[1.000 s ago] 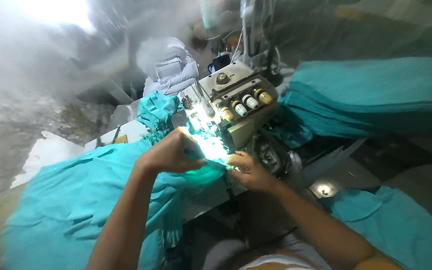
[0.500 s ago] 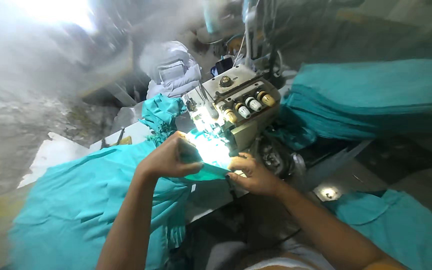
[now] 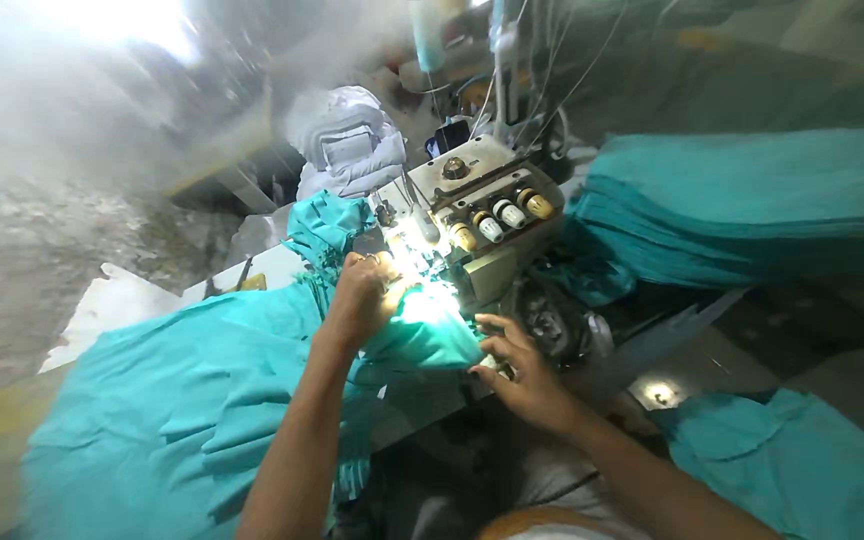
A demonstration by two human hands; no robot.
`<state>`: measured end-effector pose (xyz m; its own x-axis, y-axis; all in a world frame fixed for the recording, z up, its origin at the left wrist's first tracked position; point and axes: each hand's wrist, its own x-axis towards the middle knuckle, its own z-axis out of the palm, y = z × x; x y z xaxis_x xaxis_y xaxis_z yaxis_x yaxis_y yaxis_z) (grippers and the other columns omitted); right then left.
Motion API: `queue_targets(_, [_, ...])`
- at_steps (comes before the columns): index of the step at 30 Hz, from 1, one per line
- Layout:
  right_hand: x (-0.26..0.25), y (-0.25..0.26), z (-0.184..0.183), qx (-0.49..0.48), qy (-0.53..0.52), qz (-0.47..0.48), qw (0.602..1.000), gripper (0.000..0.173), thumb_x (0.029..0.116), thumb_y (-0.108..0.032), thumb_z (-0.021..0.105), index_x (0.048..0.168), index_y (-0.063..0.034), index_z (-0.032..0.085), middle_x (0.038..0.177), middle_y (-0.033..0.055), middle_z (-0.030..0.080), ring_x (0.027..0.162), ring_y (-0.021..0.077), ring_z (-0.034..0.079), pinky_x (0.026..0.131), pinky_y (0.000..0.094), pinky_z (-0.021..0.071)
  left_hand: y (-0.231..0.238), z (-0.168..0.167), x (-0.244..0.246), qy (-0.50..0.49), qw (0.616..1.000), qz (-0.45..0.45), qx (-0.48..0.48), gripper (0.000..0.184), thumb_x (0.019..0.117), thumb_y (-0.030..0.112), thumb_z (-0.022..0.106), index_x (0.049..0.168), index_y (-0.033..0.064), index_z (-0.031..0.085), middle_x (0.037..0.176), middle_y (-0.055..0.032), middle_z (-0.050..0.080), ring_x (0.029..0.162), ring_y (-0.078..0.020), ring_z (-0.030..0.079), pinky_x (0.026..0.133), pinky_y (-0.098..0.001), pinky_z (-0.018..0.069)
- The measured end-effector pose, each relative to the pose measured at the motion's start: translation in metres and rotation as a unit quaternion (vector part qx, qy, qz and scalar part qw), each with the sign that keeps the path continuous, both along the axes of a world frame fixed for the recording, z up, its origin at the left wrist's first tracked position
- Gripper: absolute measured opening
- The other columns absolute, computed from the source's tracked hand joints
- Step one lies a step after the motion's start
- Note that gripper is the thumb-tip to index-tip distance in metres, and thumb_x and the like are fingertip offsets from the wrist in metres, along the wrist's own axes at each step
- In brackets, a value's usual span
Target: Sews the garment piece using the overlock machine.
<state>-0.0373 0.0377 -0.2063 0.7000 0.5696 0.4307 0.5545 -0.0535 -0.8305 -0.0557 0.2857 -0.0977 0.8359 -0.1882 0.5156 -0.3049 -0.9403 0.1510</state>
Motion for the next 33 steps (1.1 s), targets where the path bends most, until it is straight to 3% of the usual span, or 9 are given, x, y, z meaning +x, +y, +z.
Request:
queue_targets(6, [0.01, 0.012, -0.014, 0.005, 0.004, -0.022, 1.0, 0.025, 0.0956, -0.021, 0.065, 0.09, 0.0015, 0.073, 0.124, 0.0154, 0.071, 0.11, 0.0231, 0.069, 0.101, 0.0556, 0.0436, -0.006, -0.052, 0.005, -0.079, 0.991, 0.094, 0.057, 0.008, 0.0824, -0.002, 0.067, 0.087, -0.0053, 0.073, 0.087, -0.0215, 0.072, 0.083, -0.0382, 0.071, 0.08, -0.0564, 0.0509])
queue_targets(8, [0.014, 0.018, -0.022, 0.035, 0.016, -0.031, 0.999, 0.022, 0.0947, -0.014, 0.063, 0.091, 0.0038, 0.075, 0.111, 0.0168, 0.074, 0.101, 0.0179, 0.071, 0.091, 0.0367, 0.0539, -0.007, -0.055, 0.005, -0.085, 0.989, 0.102, 0.058, 0.008, 0.0814, -0.002, 0.068, 0.087, -0.0057, 0.072, 0.087, -0.0224, 0.072, 0.083, -0.0385, 0.071, 0.08, -0.0566, 0.0505])
queue_targets(10, [0.015, 0.022, -0.029, 0.069, 0.035, -0.02, 0.997, 0.019, 0.0939, -0.008, 0.062, 0.092, 0.0072, 0.074, 0.103, 0.0188, 0.073, 0.096, 0.012, 0.07, 0.085, 0.0198, 0.0551, -0.009, -0.054, 0.004, -0.074, 0.99, 0.109, 0.054, 0.009, 0.0817, -0.002, 0.068, 0.088, -0.0062, 0.072, 0.089, -0.0234, 0.072, 0.085, -0.0392, 0.071, 0.08, -0.057, 0.0502])
queue_targets(14, [0.0, 0.007, -0.026, 0.089, -0.004, -0.011, 0.996, 0.018, 0.0941, -0.008, 0.062, 0.09, 0.0059, 0.074, 0.098, 0.0158, 0.074, 0.089, 0.0069, 0.07, 0.081, 0.0156, 0.0547, -0.027, -0.042, -0.015, -0.022, 0.991, 0.128, 0.016, 0.014, 0.0913, 0.005, 0.064, 0.093, -0.006, 0.072, 0.095, -0.0219, 0.071, 0.094, -0.039, 0.07, 0.087, -0.0564, 0.0519])
queue_targets(16, [-0.008, -0.001, -0.019, 0.095, 0.004, 0.004, 0.995, 0.018, 0.0961, -0.009, 0.062, 0.093, 0.0047, 0.073, 0.099, 0.0131, 0.073, 0.086, 0.0025, 0.069, 0.078, 0.0133, 0.0561, -0.035, -0.047, -0.017, -0.031, 0.988, 0.146, 0.034, 0.016, 0.0936, 0.007, 0.061, 0.089, -0.0048, 0.07, 0.084, -0.0194, 0.071, 0.085, -0.0378, 0.071, 0.083, -0.0537, 0.0535])
queue_targets(22, [0.013, 0.019, 0.002, 0.084, 0.108, 0.037, 0.99, 0.018, 0.0965, -0.007, 0.061, 0.097, 0.0073, 0.072, 0.088, 0.008, 0.065, 0.063, -0.0023, 0.058, 0.058, 0.0116, 0.052, -0.02, -0.042, -0.007, 0.07, 0.974, 0.207, -0.053, 0.022, 0.0904, -0.003, 0.064, 0.11, -0.0115, 0.069, 0.105, -0.028, 0.071, 0.108, -0.0436, 0.067, 0.108, -0.0576, 0.0427])
queue_targets(26, [0.037, 0.038, 0.031, 0.052, 0.217, 0.07, 0.972, 0.016, 0.0995, -0.008, 0.059, 0.098, 0.0035, 0.07, 0.07, -0.004, 0.063, 0.051, -0.0061, 0.053, 0.048, 0.0118, 0.0479, -0.007, -0.019, -0.005, -0.047, 0.974, 0.212, -0.058, 0.014, 0.0988, 0.0, 0.058, 0.105, -0.0118, 0.062, 0.093, -0.0277, 0.067, 0.084, -0.0416, 0.07, 0.077, -0.0547, 0.0565])
queue_targets(30, [0.067, 0.053, 0.028, 0.04, 0.211, 0.098, 0.972, 0.013, 0.0979, -0.008, 0.064, 0.093, 0.002, 0.071, 0.065, -0.0054, 0.06, 0.05, -0.0074, 0.048, 0.048, 0.0108, 0.0428, -0.036, 0.009, -0.037, -0.117, 0.97, 0.178, -0.12, 0.022, 0.1015, 0.016, 0.061, 0.1, -0.0059, 0.062, 0.08, -0.0117, 0.06, 0.066, -0.0123, 0.055, 0.061, -0.025, 0.0474])
queue_targets(33, [0.083, 0.054, 0.015, 0.046, 0.144, 0.14, 0.979, 0.011, 0.0944, -0.005, 0.064, 0.096, 0.0044, 0.071, 0.077, -0.0022, 0.066, 0.062, -0.008, 0.052, 0.06, 0.0113, 0.0468, -0.083, 0.0, -0.07, -0.03, 0.977, 0.06, -0.201, 0.018, 0.0977, 0.016, 0.065, 0.092, -0.0003, 0.068, 0.075, -0.0046, 0.065, 0.065, -0.0018, 0.06, 0.062, -0.0146, 0.0512])
